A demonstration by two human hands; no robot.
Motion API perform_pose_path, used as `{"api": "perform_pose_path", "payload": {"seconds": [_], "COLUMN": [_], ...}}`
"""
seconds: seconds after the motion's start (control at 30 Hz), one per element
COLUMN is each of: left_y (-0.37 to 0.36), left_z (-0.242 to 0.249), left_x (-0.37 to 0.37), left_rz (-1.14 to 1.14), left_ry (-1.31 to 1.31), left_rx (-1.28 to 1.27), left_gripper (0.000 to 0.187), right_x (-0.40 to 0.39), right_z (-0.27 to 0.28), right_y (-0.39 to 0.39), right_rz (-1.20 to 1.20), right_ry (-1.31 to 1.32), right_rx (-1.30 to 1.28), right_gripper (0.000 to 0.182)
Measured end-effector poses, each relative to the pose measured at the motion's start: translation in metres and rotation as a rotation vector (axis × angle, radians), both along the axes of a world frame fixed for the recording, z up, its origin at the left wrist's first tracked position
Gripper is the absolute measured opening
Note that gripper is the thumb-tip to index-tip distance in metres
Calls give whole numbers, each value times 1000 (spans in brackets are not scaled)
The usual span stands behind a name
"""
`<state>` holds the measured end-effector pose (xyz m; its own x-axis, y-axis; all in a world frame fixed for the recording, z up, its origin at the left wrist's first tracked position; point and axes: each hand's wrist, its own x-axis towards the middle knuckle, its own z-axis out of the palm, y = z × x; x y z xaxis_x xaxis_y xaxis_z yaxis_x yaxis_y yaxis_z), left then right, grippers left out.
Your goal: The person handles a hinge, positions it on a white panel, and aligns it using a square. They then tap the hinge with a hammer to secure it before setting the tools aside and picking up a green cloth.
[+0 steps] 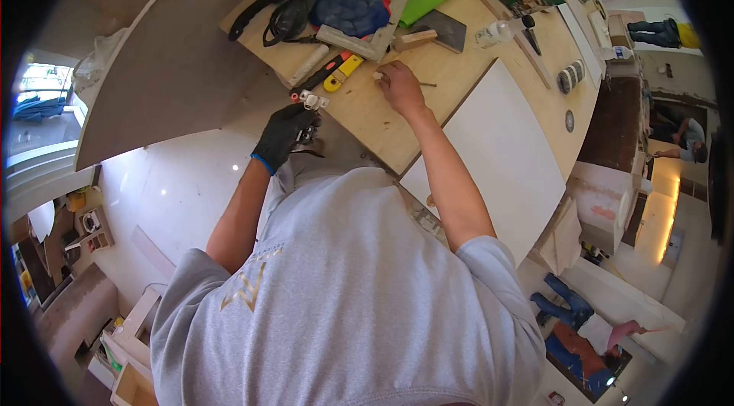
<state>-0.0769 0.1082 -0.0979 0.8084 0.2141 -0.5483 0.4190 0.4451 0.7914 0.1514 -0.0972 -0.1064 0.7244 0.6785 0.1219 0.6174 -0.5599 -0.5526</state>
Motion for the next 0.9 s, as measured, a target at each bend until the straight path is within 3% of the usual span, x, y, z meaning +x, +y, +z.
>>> {"api": "perform_pose_path", "payload": {"seconds": [0.07,0.17,0.37,0.47,0.57,0.7,0.83,0.9], "left_y": [0,8,54,62,54,22,-8,-19], "left_z": [1,16,52,64,68,93,116,118], "left_x": [1,-5,-10,-5,-2,8,21,23], "left_rz": [19,88,210,167,68,-67,-197,-193], "left_ry": [-22,-24,-95,-86,-159,-192,-380,-351], "left_rx": [0,-10,-5,58,44,22,77,127], "left_gripper": [29,29,34,35,37,38,44,41], "right_x": [4,-25,-119,-125,-104,-111,-109,-107], "right_z": [-13,33,44,20,50,104,128,136], "right_y": [6,15,33,41,34,31,12,0], "right_rz": [-13,-180,237,138,53,-103,-60,-52], "right_ry": [34,387,734,732,887,886,866,862], "right_rx": [-34,54,265,348,115,536,560,585], "right_gripper": [22,24,29,25,25,24,23,22]}}
